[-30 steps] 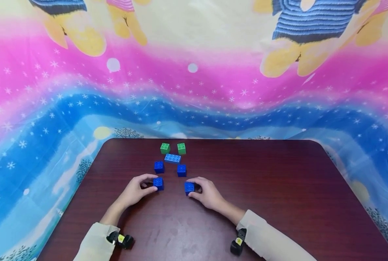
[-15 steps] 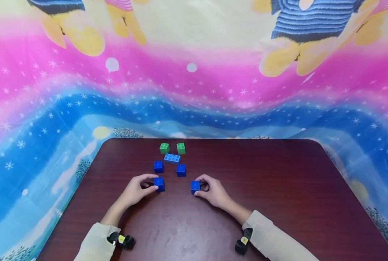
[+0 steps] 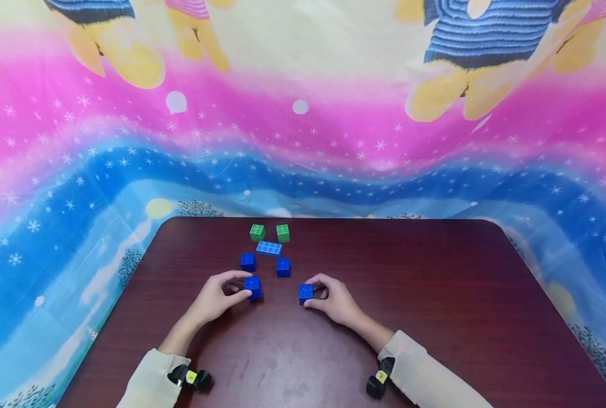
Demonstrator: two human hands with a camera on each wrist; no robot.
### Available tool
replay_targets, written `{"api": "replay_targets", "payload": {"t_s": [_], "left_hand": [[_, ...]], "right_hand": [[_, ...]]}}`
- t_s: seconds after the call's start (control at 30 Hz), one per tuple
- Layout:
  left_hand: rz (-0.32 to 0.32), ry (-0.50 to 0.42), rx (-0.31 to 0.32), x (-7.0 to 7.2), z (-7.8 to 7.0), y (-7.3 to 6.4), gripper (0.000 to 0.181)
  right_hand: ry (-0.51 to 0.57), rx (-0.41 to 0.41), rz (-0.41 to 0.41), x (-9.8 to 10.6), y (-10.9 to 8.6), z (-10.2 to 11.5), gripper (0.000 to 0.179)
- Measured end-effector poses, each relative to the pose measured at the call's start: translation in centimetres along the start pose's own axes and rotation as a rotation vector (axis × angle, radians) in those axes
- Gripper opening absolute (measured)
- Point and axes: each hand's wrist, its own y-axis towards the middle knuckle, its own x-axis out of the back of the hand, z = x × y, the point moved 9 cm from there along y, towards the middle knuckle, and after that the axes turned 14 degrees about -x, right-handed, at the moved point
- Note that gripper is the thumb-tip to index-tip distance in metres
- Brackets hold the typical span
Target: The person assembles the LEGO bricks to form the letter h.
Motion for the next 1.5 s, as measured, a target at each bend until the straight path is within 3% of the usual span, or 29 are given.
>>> {"api": "replay_targets", "payload": {"t_s": [0.37, 0.63, 1.0, 1.5], "left_hand": [[0.0, -0.069, -0.062, -1.0, -1.8, 1.4, 0.034], [0.0, -0.074, -0.094, -1.7, -6.5, 3.1, 0.033], [0.024, -0.078, -0.072, -3.4, -7.1, 4.3, 0.035], [0.079, -0.158, -0.129, -6.0, -7.9, 5.4, 0.037]], "right_hand": [[0.006, -0.016, -0.008, 0.0, -0.1, -0.1, 0.036], [-0.003, -0.003, -0.013, 0.0, -0.1, 0.0, 0.035], [-0.021, -0.016, -0.01, 0.0, 0.0, -0.2, 0.035], [-0.023, 0.003, -0.01, 0.1, 0.0, 0.2, 0.034]]}}
